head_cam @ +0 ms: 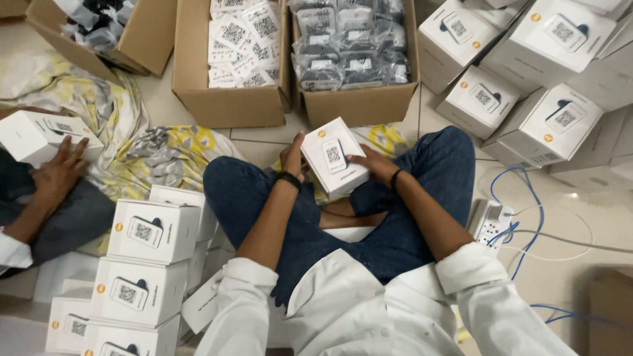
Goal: The person unboxes small electronic devices and places them into larger shipping boxes.
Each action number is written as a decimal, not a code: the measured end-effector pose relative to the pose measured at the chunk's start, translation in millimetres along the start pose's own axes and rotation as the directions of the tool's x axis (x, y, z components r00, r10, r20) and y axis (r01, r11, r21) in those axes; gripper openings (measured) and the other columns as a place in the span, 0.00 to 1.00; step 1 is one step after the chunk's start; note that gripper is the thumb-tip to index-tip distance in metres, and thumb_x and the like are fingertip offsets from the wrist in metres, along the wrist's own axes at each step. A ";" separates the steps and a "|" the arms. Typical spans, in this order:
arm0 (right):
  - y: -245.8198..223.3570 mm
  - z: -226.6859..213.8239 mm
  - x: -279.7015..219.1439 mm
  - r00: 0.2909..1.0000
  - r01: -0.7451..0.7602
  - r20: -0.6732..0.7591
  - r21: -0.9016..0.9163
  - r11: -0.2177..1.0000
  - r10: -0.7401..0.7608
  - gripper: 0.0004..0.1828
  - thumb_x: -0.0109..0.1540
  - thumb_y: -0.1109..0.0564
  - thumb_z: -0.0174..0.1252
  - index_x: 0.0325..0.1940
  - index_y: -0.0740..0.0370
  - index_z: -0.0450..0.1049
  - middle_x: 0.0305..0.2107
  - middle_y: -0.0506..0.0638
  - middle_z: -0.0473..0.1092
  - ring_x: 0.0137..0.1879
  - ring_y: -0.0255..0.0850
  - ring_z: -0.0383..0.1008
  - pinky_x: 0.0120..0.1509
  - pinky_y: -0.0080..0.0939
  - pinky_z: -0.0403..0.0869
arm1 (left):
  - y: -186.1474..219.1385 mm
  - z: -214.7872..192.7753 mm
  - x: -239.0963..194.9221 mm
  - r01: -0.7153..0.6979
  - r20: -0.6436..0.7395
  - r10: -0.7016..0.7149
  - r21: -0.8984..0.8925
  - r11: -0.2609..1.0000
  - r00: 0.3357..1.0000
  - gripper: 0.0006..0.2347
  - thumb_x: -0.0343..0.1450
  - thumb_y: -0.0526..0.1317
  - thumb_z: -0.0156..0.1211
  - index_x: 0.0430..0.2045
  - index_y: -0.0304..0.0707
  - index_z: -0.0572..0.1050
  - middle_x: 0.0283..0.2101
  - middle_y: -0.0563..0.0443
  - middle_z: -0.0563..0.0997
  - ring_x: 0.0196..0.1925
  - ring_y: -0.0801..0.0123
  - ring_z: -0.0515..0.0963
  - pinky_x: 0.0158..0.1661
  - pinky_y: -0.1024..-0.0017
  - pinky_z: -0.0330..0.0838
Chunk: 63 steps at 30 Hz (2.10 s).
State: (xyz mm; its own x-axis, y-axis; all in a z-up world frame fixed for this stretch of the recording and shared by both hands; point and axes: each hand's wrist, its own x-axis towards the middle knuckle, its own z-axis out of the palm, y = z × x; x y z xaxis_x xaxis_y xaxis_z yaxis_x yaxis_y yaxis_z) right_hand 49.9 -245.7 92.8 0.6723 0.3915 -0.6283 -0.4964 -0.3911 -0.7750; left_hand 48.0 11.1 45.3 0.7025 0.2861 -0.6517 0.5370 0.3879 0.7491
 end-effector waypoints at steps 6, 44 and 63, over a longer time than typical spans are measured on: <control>10.9 -10.2 -3.5 0.998 0.054 -0.036 0.363 0.930 -0.043 0.45 0.55 0.34 0.62 0.73 0.48 0.61 0.56 0.52 0.69 0.59 0.46 0.70 0.57 0.50 0.70 | -3.3 4.9 -1.2 0.024 0.131 -0.003 -0.158 0.987 0.991 0.26 0.66 0.58 0.64 0.49 0.37 0.76 0.45 0.45 0.81 0.43 0.60 0.81 0.39 0.61 0.77; 26.0 49.4 2.6 0.772 0.549 -0.059 -0.441 0.710 -0.633 0.22 0.57 0.60 0.62 0.56 0.62 0.72 0.50 0.62 0.70 0.57 0.56 0.71 0.62 0.55 0.73 | 18.2 -27.5 25.1 0.042 -0.027 -0.047 -0.163 0.986 0.999 0.37 0.68 0.70 0.39 0.65 0.43 0.65 0.70 0.45 0.63 0.70 0.50 0.64 0.57 0.38 0.67; -8.8 56.5 -31.4 0.863 0.331 0.099 -0.852 0.405 -0.496 0.22 0.60 0.57 0.56 0.58 0.44 0.77 0.44 0.53 0.78 0.48 0.54 0.78 0.49 0.54 0.75 | 77.3 -14.9 -54.8 -0.174 0.298 0.152 0.049 0.983 0.943 0.47 0.61 0.76 0.45 0.71 0.43 0.59 0.68 0.25 0.65 0.70 0.33 0.64 0.61 0.34 0.62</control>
State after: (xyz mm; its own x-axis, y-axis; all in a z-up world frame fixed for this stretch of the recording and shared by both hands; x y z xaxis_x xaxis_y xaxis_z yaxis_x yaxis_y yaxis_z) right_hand 2.1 -207.5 115.5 0.7718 0.6142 -0.1646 0.4893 -0.7389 -0.4632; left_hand 44.1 38.4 137.2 0.8828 0.0680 -0.4648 0.4286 0.2883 0.8562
